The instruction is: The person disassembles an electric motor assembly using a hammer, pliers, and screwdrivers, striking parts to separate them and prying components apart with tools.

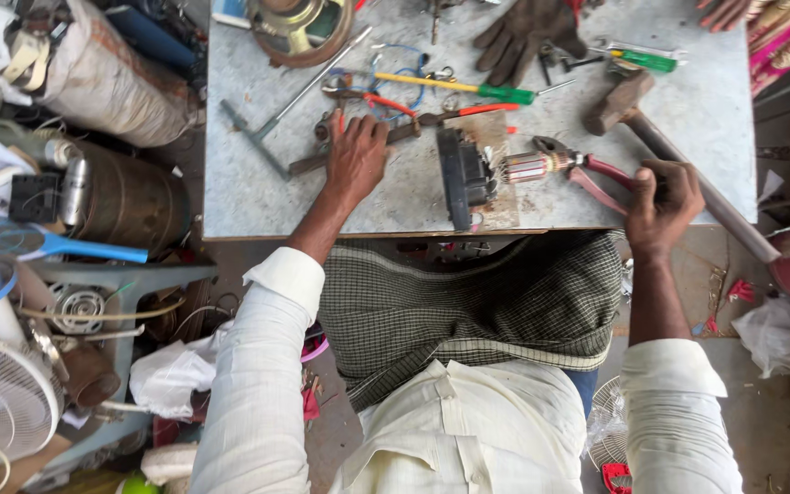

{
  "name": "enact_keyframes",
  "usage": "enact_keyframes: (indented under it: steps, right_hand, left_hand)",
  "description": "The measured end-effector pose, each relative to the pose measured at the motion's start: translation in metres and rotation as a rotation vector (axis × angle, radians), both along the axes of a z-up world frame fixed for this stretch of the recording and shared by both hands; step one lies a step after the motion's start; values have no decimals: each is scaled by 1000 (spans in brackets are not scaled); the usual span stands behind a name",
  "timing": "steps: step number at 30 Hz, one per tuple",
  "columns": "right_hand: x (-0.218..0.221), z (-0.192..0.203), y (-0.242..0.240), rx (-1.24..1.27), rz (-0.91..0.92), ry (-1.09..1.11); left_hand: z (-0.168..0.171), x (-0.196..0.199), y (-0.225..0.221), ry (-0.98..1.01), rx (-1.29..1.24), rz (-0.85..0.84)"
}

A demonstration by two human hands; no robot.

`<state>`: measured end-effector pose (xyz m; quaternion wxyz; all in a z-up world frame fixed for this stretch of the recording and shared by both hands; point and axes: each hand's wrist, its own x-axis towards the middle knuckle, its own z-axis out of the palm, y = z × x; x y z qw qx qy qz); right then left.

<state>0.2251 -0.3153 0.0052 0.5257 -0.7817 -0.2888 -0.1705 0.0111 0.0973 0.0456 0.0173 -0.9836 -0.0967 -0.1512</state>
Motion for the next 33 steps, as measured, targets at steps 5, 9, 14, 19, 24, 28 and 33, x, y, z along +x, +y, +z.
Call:
enact_keyframes:
  steps: [5, 9, 14, 19, 24, 28, 33]
  right_hand:
    - [0, -1, 2, 18, 5, 4]
    - [1, -5, 1, 36, 10, 39]
    - [2, -6, 0, 29, 11, 13]
    - [3, -11, -2, 45, 22, 45]
    - [5, -15, -2, 31, 8, 19]
    - [4, -16, -4, 55, 4, 43]
    - [3, -12, -5, 61, 0, 16]
  left_hand:
    - [-6, 13, 20, 37, -101, 17]
    - [28, 11, 28, -138, -346, 98]
    - [84, 6, 33, -446, -729, 58]
    - [131, -14, 1, -633, -1032, -222]
    - [171, -27, -59, -616, -1068, -480]
    - [179, -28, -105, -528, -1103, -508]
    - [166, -19, -144, -482, -1131, -542]
